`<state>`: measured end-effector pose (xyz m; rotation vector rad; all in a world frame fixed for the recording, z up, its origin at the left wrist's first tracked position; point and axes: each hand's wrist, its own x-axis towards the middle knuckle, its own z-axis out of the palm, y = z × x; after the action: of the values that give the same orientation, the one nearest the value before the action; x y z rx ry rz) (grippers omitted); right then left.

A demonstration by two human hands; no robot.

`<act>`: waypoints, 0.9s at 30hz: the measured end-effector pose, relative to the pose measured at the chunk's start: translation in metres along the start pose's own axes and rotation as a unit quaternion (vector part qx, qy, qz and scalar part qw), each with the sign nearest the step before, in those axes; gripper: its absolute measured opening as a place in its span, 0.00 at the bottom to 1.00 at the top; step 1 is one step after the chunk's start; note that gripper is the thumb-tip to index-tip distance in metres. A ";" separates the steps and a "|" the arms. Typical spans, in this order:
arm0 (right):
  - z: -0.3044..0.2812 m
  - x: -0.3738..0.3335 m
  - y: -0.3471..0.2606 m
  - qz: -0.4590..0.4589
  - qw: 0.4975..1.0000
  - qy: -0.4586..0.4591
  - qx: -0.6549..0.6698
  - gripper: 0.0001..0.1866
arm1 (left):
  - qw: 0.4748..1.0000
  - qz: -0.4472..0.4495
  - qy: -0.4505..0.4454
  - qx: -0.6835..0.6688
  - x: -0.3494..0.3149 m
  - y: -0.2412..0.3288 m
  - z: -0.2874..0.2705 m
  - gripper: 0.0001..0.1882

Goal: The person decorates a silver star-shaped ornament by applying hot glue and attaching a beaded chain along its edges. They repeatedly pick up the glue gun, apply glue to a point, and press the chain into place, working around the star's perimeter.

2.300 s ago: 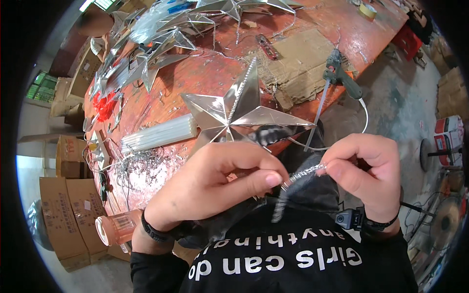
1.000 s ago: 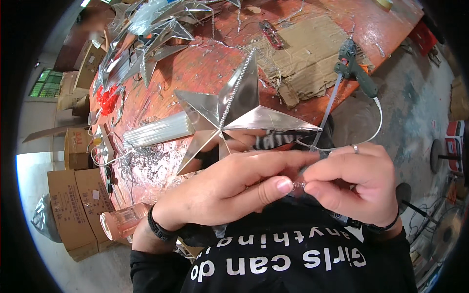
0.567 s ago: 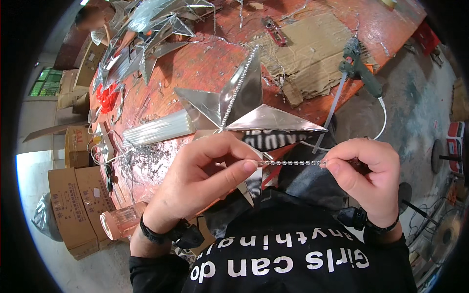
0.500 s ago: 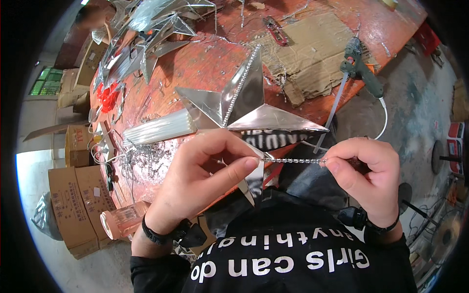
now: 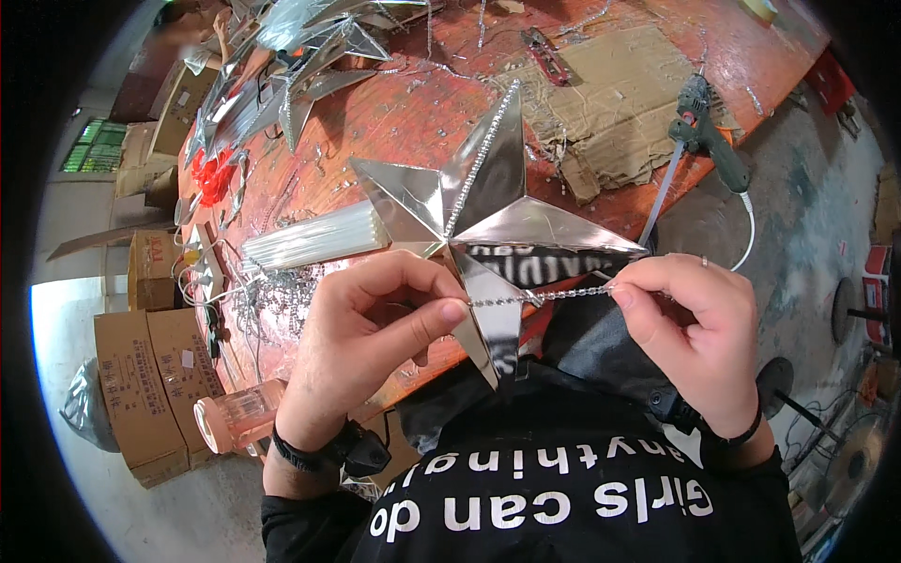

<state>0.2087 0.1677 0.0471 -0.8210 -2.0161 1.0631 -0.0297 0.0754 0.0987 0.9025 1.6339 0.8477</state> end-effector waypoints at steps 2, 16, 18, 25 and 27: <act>0.002 0.001 -0.001 -0.021 1.000 0.001 -0.022 0.04 | 0.999 0.022 0.030 0.025 0.000 -0.002 0.001 0.05; 0.000 0.004 -0.001 -0.044 0.996 0.049 -0.052 0.07 | 0.963 0.110 0.117 0.217 0.025 0.004 0.007 0.06; 0.001 0.003 0.000 -0.040 0.996 0.053 -0.052 0.07 | 0.961 0.113 0.111 0.226 0.026 0.003 0.005 0.06; 0.002 0.004 0.006 -0.036 0.996 0.060 -0.054 0.07 | 0.981 0.085 0.097 0.146 0.027 0.006 0.001 0.05; 0.001 0.004 0.007 -0.026 0.996 0.062 -0.060 0.07 | 0.985 0.088 0.105 0.106 0.024 0.005 -0.001 0.04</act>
<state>0.2072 0.1733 0.0417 -0.8687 -2.0001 0.8488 -0.0340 0.0989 0.0924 1.1509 1.8726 0.9269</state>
